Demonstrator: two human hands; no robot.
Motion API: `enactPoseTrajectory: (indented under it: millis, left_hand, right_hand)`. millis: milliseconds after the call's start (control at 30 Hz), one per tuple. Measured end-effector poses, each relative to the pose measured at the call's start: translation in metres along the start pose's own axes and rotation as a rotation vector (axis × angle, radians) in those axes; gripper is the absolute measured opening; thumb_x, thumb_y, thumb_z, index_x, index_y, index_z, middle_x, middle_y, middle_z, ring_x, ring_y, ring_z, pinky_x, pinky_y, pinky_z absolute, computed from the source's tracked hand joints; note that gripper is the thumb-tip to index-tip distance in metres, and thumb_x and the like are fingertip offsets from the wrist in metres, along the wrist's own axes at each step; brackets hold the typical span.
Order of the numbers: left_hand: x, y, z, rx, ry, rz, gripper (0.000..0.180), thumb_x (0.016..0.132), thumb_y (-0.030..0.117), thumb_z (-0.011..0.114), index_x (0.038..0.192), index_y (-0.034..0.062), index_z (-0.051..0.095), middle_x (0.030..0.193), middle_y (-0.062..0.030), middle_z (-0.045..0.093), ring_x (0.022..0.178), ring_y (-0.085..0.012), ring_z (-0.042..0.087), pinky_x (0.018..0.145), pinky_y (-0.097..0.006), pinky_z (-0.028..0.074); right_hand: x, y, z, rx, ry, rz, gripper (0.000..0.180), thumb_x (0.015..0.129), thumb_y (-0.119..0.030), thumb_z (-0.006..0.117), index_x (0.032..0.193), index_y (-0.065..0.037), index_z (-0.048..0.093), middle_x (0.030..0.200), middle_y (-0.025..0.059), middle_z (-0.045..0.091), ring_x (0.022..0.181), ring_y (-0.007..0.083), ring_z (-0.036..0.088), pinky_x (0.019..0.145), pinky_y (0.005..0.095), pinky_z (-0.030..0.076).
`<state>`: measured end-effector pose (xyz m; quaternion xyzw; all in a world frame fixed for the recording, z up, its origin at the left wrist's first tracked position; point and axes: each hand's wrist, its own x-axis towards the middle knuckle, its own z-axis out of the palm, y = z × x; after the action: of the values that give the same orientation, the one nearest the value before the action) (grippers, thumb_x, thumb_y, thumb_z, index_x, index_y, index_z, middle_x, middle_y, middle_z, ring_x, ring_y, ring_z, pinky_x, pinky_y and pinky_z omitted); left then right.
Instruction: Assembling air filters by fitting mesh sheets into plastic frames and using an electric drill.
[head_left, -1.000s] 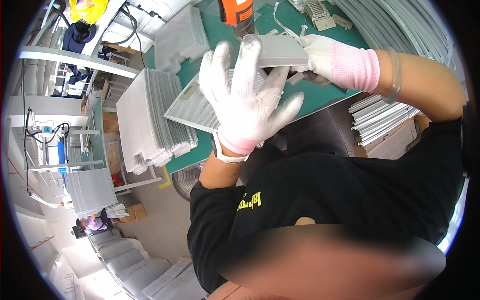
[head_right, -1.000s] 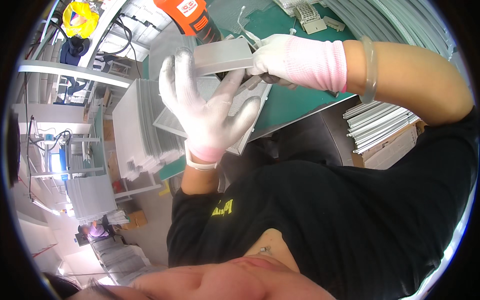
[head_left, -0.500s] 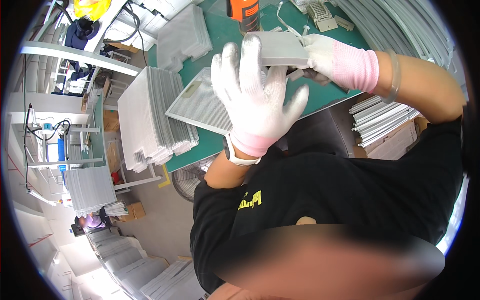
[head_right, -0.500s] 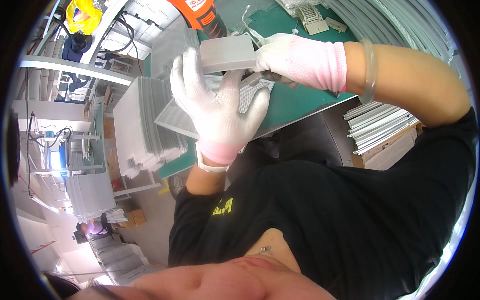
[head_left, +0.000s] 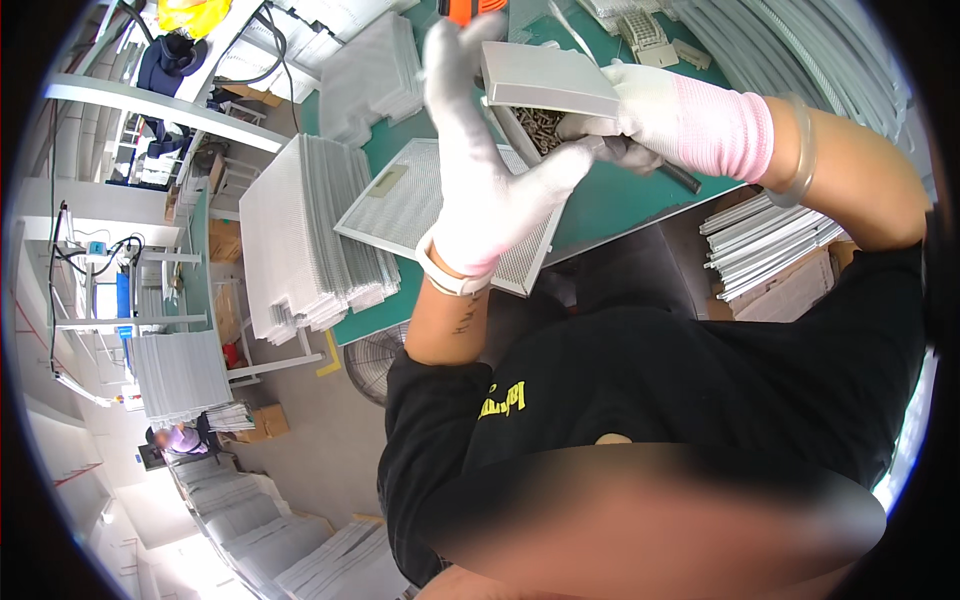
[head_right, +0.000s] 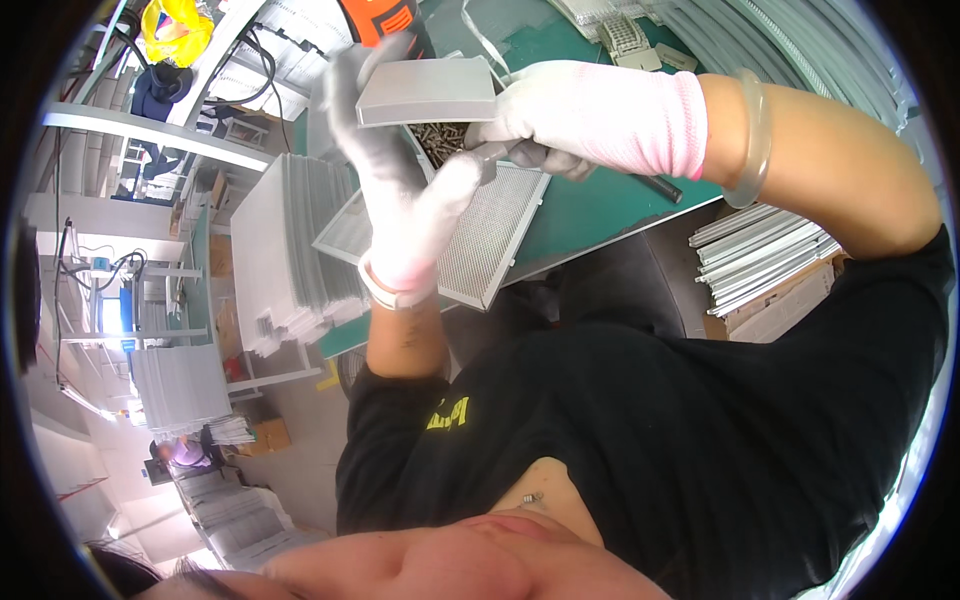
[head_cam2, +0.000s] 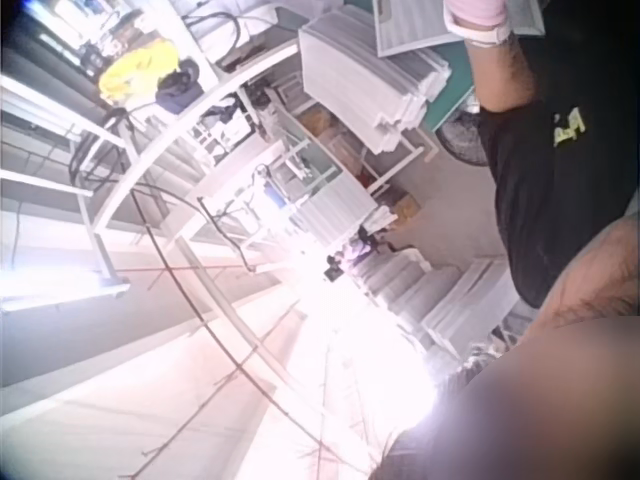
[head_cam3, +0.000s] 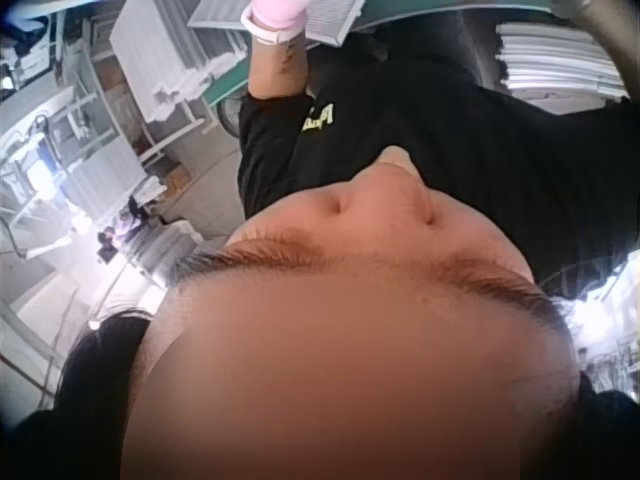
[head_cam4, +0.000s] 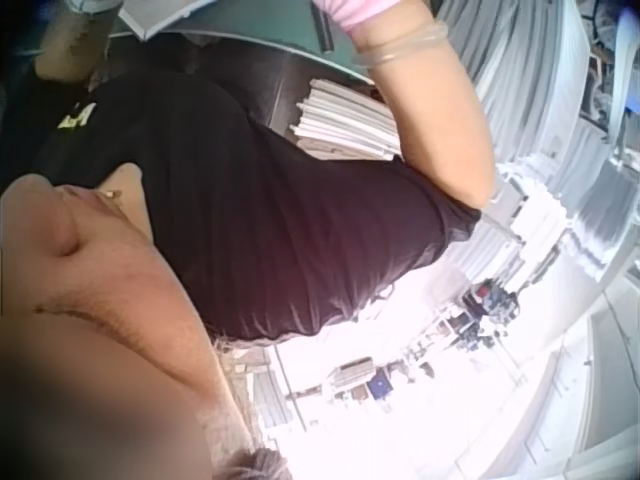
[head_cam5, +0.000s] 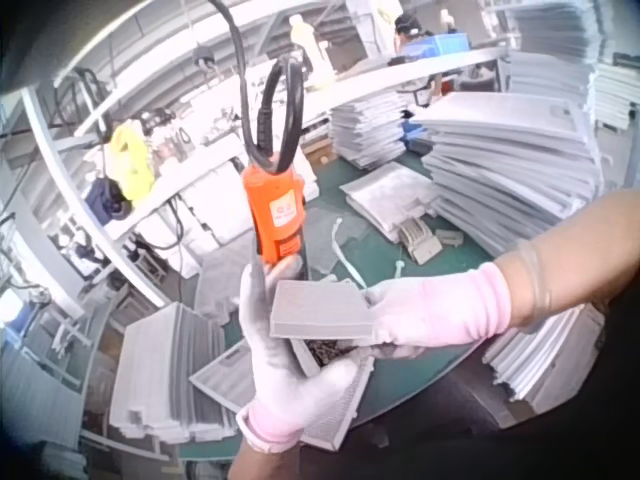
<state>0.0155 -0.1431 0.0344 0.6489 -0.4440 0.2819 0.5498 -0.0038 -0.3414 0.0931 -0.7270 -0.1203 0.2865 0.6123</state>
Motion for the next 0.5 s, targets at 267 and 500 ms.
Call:
enactPoseTrajectory:
  millis: [267,500]
  left_hand:
    - [0.002,0.015,-0.001,-0.428,-0.089,-0.506,0.101,0.076,-0.013,0.059,0.158,0.0126,0.007,0.132,-0.0129,0.044,0.117,-0.0247,0.054,0.099,-0.039,0.049]
    - [0.003,0.014,0.004,-0.422,-0.151,-0.365,0.093,0.078,-0.016,0.053,0.153,0.0195,0.012,0.132,-0.0143,0.042,0.105,-0.0221,0.060,0.086,-0.035,0.056]
  right_hand:
    - [-0.011,0.000,0.001,0.001,-0.068,0.003,0.036,0.095,-0.039,0.054,0.090,-0.004,0.065,0.069,-0.0035,0.046,0.057,0.0058,0.039,0.053,0.0223,0.033]
    - [-0.015,0.005,-0.006,0.049,-0.088,-0.028,0.044,0.096,-0.043,0.055,0.099,-0.001,0.068,0.075,-0.0014,0.052,0.062,0.0069,0.044,0.057,0.0216,0.038]
